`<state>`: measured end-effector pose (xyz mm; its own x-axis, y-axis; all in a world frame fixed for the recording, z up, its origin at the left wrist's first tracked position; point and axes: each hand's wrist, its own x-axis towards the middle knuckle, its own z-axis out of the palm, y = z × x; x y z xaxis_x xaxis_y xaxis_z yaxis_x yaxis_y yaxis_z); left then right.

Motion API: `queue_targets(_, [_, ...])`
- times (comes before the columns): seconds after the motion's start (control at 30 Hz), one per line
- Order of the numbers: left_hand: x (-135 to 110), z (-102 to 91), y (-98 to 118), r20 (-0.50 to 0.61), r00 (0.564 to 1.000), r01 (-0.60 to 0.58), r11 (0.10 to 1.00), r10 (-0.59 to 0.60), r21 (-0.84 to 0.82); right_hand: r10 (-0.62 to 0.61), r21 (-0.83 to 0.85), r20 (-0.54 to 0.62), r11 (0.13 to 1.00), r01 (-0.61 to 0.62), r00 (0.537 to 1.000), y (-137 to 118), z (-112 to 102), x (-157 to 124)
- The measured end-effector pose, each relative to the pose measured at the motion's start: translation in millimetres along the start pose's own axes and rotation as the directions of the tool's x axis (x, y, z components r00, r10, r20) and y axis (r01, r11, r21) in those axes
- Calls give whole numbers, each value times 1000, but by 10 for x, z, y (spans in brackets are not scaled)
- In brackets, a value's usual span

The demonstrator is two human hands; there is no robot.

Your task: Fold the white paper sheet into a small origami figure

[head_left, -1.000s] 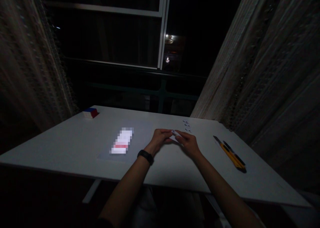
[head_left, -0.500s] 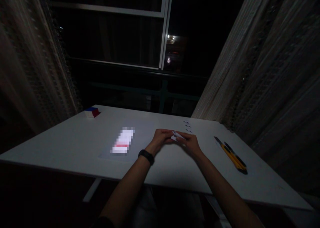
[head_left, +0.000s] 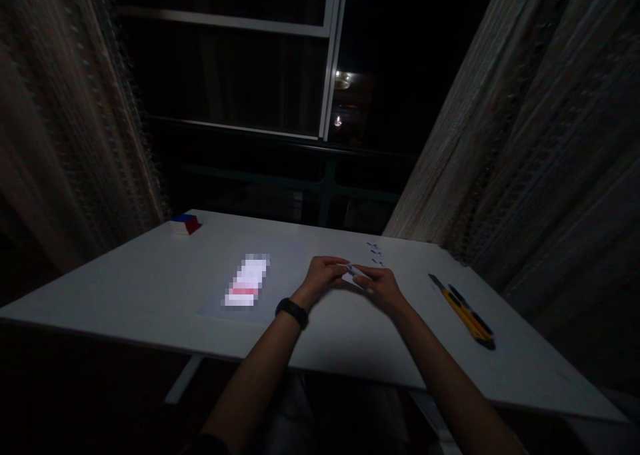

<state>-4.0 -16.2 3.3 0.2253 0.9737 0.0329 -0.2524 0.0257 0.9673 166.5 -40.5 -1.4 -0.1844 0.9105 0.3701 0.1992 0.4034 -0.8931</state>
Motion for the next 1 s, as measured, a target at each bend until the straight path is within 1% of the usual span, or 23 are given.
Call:
queue_targets(0.17, [-11, 13, 17, 22, 999, -35, 997, 34, 70, 14, -2, 10, 1000, -14, 1000, 6, -35, 0])
queue_targets(0.33, [-18, 7, 21, 31, 998, -58, 994, 56, 87, 31, 23, 8, 999, -31, 999, 2, -45, 3])
queue_targets(0.47, [-34, 8, 39, 28, 996, -82, 992, 80, 93, 25, -14, -17, 1000, -26, 1000, -13, -44, 3])
queue_targets(0.7, [-45, 23, 61, 26, 997, -68, 994, 66, 83, 22, -46, -47, 999, -25, 999, -14, -35, 2])
queue_targets(1.0, [10, 22, 9, -11, 997, -77, 982, 80, 172, 29, -81, -47, 996, -33, 998, 17, -30, 3])
